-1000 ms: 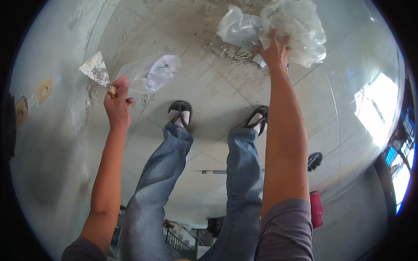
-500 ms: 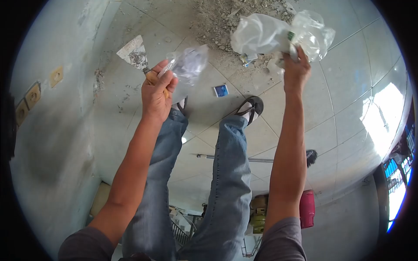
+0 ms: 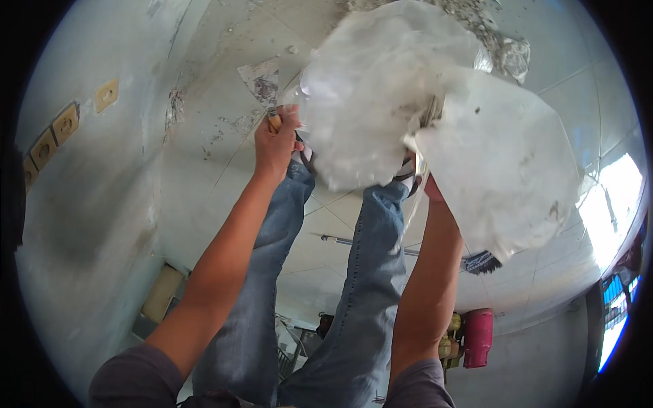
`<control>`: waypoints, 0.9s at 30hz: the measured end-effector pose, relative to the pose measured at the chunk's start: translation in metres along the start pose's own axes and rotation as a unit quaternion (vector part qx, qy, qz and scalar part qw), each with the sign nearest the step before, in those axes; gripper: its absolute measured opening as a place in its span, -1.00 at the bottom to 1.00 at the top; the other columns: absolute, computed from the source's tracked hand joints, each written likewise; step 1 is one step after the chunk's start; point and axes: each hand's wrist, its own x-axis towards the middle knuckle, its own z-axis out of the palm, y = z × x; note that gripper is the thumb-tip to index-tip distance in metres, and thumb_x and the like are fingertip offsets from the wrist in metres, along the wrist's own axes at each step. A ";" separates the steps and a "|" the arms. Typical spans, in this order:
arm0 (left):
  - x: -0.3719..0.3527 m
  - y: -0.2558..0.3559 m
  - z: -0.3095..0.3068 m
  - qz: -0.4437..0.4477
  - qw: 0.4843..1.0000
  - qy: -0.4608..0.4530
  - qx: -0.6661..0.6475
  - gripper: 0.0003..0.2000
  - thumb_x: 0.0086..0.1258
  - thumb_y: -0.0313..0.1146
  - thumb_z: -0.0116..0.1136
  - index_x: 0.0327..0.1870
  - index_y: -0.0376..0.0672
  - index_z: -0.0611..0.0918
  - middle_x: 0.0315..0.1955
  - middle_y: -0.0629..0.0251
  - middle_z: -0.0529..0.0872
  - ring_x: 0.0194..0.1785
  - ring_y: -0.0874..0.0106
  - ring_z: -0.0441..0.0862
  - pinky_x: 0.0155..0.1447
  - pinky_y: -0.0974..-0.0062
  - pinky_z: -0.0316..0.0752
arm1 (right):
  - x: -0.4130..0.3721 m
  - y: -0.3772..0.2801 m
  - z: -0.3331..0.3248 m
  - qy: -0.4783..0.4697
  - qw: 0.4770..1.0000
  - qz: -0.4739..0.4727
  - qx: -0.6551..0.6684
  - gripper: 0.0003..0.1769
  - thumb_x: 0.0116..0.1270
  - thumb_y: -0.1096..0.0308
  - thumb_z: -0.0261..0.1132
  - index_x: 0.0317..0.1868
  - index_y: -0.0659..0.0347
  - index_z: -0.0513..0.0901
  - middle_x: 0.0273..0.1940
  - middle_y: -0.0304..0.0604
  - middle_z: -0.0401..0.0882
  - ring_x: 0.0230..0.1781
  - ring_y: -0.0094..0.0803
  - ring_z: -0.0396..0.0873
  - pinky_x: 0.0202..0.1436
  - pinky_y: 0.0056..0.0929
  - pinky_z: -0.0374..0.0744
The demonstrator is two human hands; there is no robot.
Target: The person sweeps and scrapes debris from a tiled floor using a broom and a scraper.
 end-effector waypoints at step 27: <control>0.001 0.075 -0.099 -0.138 0.937 -0.319 -0.029 -0.91 0.24 -0.43 0.20 -0.29 -0.16 0.57 -0.64 0.42 0.48 -0.69 0.71 0.26 -0.64 0.68 0.14 | 0.068 0.258 0.072 0.050 0.976 0.153 0.144 -0.64 0.38 0.20 0.17 0.10 0.19 0.49 -0.05 -0.10 0.59 -0.12 -0.24 0.62 -0.10 -0.19 0.66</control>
